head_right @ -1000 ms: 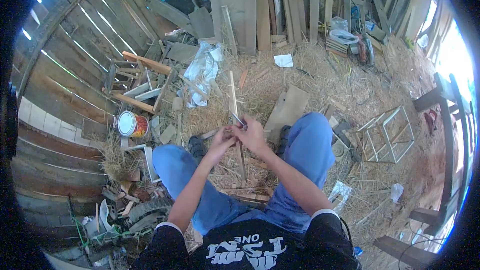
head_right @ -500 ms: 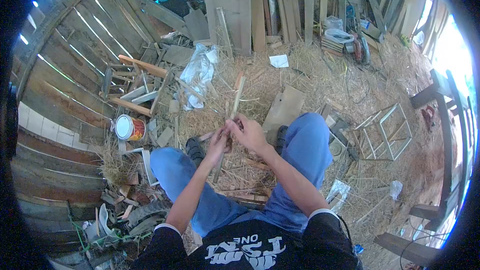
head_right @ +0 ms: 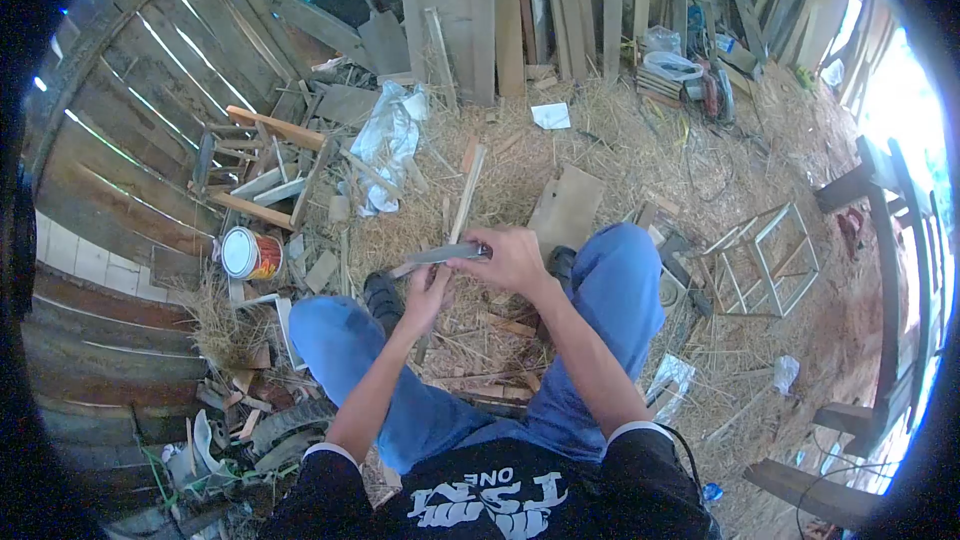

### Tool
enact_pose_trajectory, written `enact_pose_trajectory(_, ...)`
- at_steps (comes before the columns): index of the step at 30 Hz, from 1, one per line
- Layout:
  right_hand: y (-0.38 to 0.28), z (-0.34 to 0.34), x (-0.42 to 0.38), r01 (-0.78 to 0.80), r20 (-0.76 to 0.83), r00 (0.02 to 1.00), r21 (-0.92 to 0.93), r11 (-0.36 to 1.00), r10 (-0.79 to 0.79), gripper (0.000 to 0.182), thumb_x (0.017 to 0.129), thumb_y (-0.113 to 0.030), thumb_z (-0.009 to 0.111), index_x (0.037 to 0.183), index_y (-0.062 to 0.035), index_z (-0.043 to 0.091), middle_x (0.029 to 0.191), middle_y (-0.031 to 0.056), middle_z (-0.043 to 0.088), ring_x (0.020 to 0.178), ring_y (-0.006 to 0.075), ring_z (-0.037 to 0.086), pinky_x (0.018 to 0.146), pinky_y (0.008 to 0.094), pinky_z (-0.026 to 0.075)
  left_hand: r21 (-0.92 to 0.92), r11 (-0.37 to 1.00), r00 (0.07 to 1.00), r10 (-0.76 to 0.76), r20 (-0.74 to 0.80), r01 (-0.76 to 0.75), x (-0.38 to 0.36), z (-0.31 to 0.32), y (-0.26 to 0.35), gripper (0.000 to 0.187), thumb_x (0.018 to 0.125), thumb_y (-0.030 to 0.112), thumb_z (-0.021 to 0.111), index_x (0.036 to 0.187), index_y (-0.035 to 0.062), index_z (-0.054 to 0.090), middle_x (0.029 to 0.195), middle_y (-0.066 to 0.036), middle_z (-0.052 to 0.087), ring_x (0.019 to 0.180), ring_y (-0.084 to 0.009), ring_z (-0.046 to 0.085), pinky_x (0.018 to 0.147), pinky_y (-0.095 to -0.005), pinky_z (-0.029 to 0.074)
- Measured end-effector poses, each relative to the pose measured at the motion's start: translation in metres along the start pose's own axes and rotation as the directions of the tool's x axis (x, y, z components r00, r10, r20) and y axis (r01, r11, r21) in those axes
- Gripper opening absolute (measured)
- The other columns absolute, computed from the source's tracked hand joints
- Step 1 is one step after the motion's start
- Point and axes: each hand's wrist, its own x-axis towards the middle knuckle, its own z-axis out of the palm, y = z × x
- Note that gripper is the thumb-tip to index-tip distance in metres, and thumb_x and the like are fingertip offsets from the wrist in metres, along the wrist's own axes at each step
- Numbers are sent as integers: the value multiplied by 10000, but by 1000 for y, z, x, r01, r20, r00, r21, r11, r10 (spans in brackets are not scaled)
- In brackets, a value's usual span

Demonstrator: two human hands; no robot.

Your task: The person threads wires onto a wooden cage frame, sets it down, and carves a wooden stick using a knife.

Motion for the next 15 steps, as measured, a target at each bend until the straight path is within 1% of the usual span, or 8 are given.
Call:
enact_pose_trajectory(1, 1, -1, 0, 15, -10, 1000, -2, 1000, -15, 465, 712, -520, 838, 915, -112, 744, 707, 85, 682, 610, 257, 668, 562, 380, 512, -10, 1000, 1000, -9, 17, 9, 0, 0, 0, 126, 1056, 242, 542, 1063, 117, 531, 666, 62, 380, 492, -41, 326, 442, -241, 250)
enact_pose_trajectory(4, 7, -3, 1, 30, -61, 998, -18, 999, -31, 463, 696, -509, 849, 915, -114, 749, 688, 79, 675, 607, 251, 659, 560, 375, 506, -33, 999, 999, -40, -3, 40, 0, 1, 4, 166, 1056, 285, 544, 1061, 119, 533, 661, 64, 368, 488, -44, 321, 442, -239, 250)
enact_pose_trajectory(7, 15, -8, 3, 31, -93, 995, -56, 998, -36, 454, 685, -503, 857, 898, -116, 753, 667, 74, 665, 594, 244, 649, 553, 368, 500, -111, 992, 997, -67, -30, 63, -6, 6, 23, 204, 1064, 302, 528, 1043, 100, 516, 638, 84, 316, 480, -27, 290, 436, -239, 220)
enact_pose_trajectory(9, 14, -15, 3, 12, -122, 992, -73, 997, -21, 456, 673, -511, 862, 872, -115, 756, 652, 64, 659, 581, 233, 640, 548, 361, 496, -77, 996, 999, -41, -25, 39, -7, 8, 33, 232, 1060, 333, 531, 1027, 104, 516, 635, 80, 312, 473, -32, 281, 436, -244, 223)
enact_pose_trajectory(10, 14, -15, 3, 15, -123, 992, -86, 996, -26, 459, 673, -514, 862, 871, -114, 755, 647, 61, 657, 576, 233, 639, 547, 360, 496, -61, 998, 999, -27, -24, 26, -8, 8, 35, 247, 1058, 348, 532, 1019, 106, 516, 634, 79, 310, 469, -34, 277, 436, -246, 224)
enact_pose_trajectory(13, 13, -18, 2, 14, -120, 992, -119, 993, -28, 462, 680, -520, 858, 866, -111, 753, 638, 53, 654, 564, 234, 639, 549, 358, 499, -59, 996, 998, -66, 22, 67, -6, 0, 28, 263, 1056, 365, 534, 1012, 106, 523, 634, 74, 309, 464, -41, 282, 438, -247, 234)
enact_pose_trajectory(15, 11, -21, 1, -7, -112, 994, -132, 991, -8, 453, 691, -518, 854, 862, -111, 751, 638, 53, 657, 562, 236, 642, 553, 359, 504, -117, 986, 993, -111, 37, 115, -7, -1, 26, 271, 1056, 366, 534, 1003, 101, 528, 634, 71, 315, 466, -42, 297, 439, -244, 244)
